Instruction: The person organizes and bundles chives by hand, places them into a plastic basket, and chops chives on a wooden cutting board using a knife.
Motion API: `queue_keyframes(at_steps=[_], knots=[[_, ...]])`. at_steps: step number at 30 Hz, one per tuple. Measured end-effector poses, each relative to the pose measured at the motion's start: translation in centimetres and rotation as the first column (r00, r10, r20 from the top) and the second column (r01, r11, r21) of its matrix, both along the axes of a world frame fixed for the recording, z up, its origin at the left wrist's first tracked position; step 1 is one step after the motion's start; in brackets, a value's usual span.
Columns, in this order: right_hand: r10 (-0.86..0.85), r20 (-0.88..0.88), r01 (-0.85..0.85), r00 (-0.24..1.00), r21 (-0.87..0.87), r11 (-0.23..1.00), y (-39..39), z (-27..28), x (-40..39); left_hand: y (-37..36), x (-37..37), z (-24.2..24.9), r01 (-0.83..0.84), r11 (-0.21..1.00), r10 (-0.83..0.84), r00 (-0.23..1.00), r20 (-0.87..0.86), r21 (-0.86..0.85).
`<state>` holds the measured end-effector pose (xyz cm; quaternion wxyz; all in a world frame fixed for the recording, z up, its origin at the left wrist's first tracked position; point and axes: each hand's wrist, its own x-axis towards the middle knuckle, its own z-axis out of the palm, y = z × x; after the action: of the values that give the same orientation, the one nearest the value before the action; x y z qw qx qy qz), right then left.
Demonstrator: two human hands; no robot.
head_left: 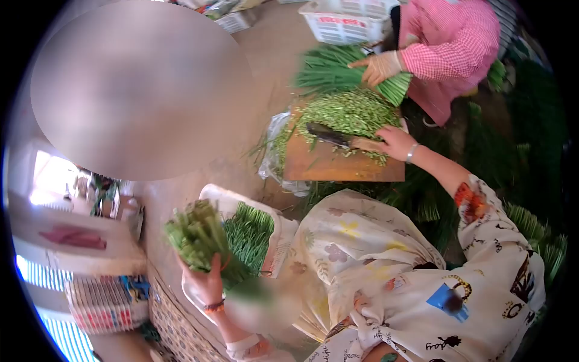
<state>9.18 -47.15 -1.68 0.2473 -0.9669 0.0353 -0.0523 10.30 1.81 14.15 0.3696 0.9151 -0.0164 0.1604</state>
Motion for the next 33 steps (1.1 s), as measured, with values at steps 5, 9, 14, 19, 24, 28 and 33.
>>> queue_keyframes(at_steps=[5,9,14,19,24,28,33], knots=[[-0.016,-0.122,0.003,0.992,-0.106,0.994,3.7,-2.6,2.9,-6.6,5.1,-5.1,0.383,0.924,-0.382,0.923,-0.045,0.001],[-0.088,-0.242,0.051,0.966,-0.156,0.986,3.5,-3.1,3.5,-14.9,8.1,-7.5,0.513,0.799,-0.49,0.858,-0.154,0.313],[-0.013,-0.394,0.076,0.919,0.147,0.986,4.8,-1.2,3.5,-20.0,10.4,-12.8,0.591,0.722,-0.587,0.798,-0.134,0.36],[-0.2,0.004,0.184,0.98,0.382,0.906,4.7,-1.4,-0.2,-24.1,12.3,-17.5,0.542,0.682,-0.457,0.84,-0.291,0.492],[-0.08,-0.21,0.161,0.974,0.402,0.901,5.1,0.4,-2.0,-26.6,12.5,-17.2,0.477,0.649,-0.393,0.877,-0.275,0.592],[-0.123,0.093,0.093,0.988,0.271,0.958,6.2,1.0,-3.7,-28.0,15.2,-16.3,0.533,0.626,-0.313,0.84,-0.443,0.569],[-0.07,-0.139,0.104,0.988,0.259,0.96,7.0,2.8,-3.5,-27.7,16.8,-16.8,0.614,0.588,-0.305,0.771,-0.56,0.526]])
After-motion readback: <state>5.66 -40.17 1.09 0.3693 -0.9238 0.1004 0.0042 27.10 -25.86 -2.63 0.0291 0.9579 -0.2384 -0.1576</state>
